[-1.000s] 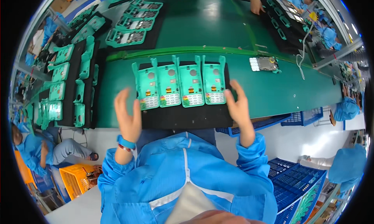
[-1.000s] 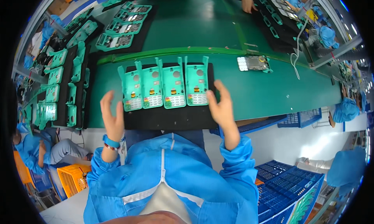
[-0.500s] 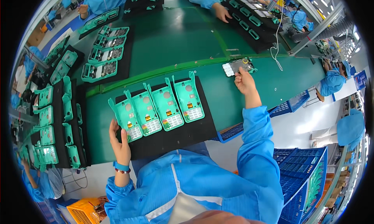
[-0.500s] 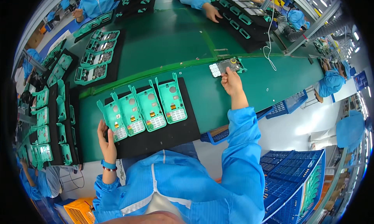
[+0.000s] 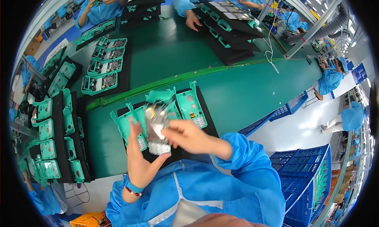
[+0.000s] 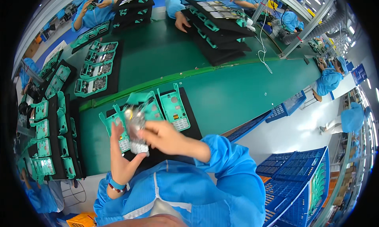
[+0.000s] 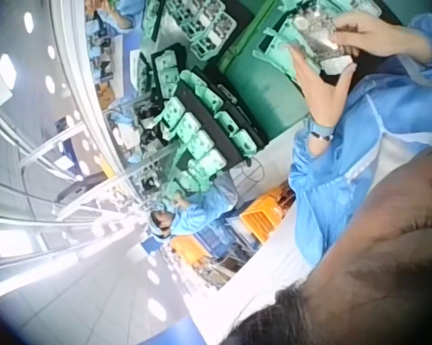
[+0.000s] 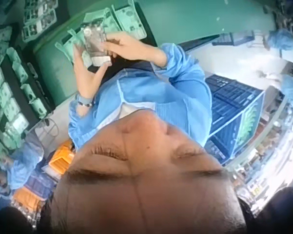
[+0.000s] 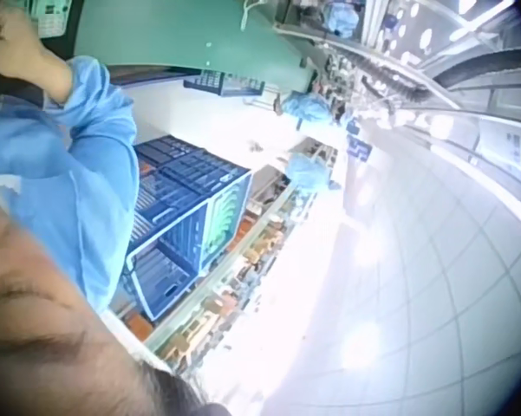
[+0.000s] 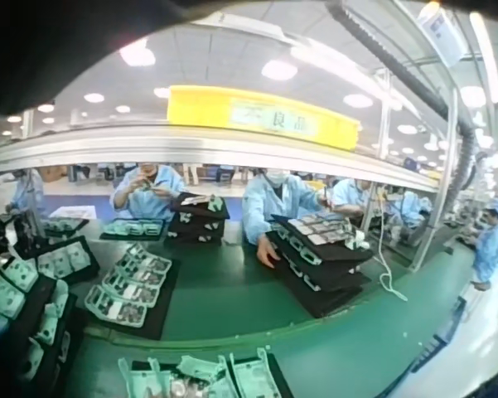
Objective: The person assembles handheld electronic devices on a production line by attaching circuit board components into device casings, pressing them securely into place by hand, and sliding trays along the conveyor line.
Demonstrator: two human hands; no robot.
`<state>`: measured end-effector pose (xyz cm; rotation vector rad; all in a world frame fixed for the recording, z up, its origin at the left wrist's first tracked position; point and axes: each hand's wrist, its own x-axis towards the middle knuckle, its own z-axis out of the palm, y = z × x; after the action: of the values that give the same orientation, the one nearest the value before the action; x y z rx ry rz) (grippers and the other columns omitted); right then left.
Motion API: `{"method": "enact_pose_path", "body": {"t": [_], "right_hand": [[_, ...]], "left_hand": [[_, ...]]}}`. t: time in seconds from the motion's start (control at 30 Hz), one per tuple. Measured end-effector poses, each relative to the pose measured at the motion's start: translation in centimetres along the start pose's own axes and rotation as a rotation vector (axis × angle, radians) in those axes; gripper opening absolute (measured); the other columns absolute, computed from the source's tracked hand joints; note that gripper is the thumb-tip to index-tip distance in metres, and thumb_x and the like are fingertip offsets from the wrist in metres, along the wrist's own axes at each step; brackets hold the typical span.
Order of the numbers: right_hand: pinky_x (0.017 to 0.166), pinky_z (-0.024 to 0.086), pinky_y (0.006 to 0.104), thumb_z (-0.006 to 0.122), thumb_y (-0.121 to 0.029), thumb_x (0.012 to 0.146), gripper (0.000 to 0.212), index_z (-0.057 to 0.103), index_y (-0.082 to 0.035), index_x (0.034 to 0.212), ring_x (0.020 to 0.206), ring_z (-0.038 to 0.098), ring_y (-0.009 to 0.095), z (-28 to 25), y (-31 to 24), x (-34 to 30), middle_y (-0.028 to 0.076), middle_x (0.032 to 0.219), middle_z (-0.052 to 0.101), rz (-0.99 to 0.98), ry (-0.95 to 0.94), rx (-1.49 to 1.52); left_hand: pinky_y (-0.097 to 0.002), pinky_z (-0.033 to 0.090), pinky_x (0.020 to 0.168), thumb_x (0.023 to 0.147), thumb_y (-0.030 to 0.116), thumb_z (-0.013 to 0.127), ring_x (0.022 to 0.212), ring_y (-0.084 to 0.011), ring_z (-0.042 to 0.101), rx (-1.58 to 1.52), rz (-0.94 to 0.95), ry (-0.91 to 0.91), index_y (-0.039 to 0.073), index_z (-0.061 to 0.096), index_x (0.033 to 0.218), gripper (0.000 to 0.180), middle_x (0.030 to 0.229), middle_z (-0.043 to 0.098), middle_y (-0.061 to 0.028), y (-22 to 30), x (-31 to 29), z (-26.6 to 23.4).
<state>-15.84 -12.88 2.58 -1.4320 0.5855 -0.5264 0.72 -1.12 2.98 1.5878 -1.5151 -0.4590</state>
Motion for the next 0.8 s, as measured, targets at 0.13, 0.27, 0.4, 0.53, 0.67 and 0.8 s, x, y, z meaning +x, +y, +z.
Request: {"method": "enact_pose_path", "body": {"t": [0.13, 0.27, 0.4, 0.53, 0.67, 0.8], "right_hand": [[0.055, 0.043, 0.0362, 0.056, -0.026, 0.101, 0.032, 0.054, 0.002, 0.085, 0.063, 0.058, 0.016, 1.6, -0.9, -0.9, 0.013, 0.070, 0.059, -0.098, -0.171, -0.322], [0.076, 0.053, 0.0311, 0.058, -0.015, 0.099, 0.022, 0.068, -0.002, 0.113, 0.088, 0.066, 0.016, -2.1, -0.4, -1.0, 0.011, 0.101, 0.069, -0.120, -0.052, -0.250], [0.086, 0.055, 0.0341, 0.060, -0.009, 0.095, 0.034, 0.051, 0.002, 0.126, 0.097, 0.066, 0.023, -13.7, 3.5, 2.4, 0.015, 0.113, 0.064, -0.143, 0.687, 0.091], [0.099, 0.050, 0.0394, 0.058, -0.004, 0.093, 0.043, 0.042, 0.011, 0.130, 0.112, 0.061, 0.027, -22.1, 6.2, 5.3, 0.021, 0.114, 0.061, -0.186, 0.875, 0.409], [0.097, 0.050, 0.0363, 0.065, -0.007, 0.089, 0.034, 0.052, 0.008, 0.117, 0.099, 0.060, 0.025, -25.3, 5.7, 8.1, 0.016, 0.103, 0.058, -0.110, 0.821, 0.525], [0.081, 0.052, 0.0297, 0.080, -0.006, 0.076, 0.047, 0.055, 0.006, 0.113, 0.084, 0.051, 0.020, -25.2, 3.9, 10.8, 0.011, 0.099, 0.049, -0.065, 0.905, 0.596]], "left_hand": [[-0.0378, 0.042, 0.102, 0.076, 0.015, 0.081, 0.124, -0.0289, 0.052, -0.331, -0.235, -0.029, -0.002, 0.017, 0.153, 0.102, 0.138, 0.048, -0.0217, -0.3, -0.3, 0.9], [-0.0322, 0.040, 0.102, 0.080, 0.002, 0.072, 0.120, -0.0209, 0.050, -0.746, -0.251, 0.033, -0.001, 0.021, 0.152, 0.088, 0.136, 0.049, -0.0139, -4.3, -1.8, 2.2], [-0.0245, 0.042, 0.081, 0.082, 0.000, 0.069, 0.094, -0.0126, 0.050, -0.791, -0.347, 0.070, 0.005, 0.021, 0.154, 0.087, 0.111, 0.051, -0.0073, -5.7, -2.7, 1.5], [-0.0236, 0.042, 0.079, 0.082, 0.003, 0.070, 0.092, -0.0117, 0.050, -0.839, -0.341, 0.052, 0.008, 0.021, 0.154, 0.087, 0.109, 0.051, -0.0068, -7.3, -3.9, 2.0], [-0.0239, 0.040, 0.078, 0.080, 0.005, 0.072, 0.088, -0.0117, 0.047, -0.757, -0.264, 0.064, 0.010, 0.022, 0.155, 0.090, 0.110, 0.051, -0.0067, -8.0, -4.2, 2.5], [-0.0235, 0.041, 0.073, 0.078, 0.005, 0.074, 0.084, -0.0110, 0.046, -0.719, -0.266, 0.070, 0.009, 0.024, 0.154, 0.091, 0.109, 0.051, -0.0067, -7.8, -4.5, 2.6]]}}
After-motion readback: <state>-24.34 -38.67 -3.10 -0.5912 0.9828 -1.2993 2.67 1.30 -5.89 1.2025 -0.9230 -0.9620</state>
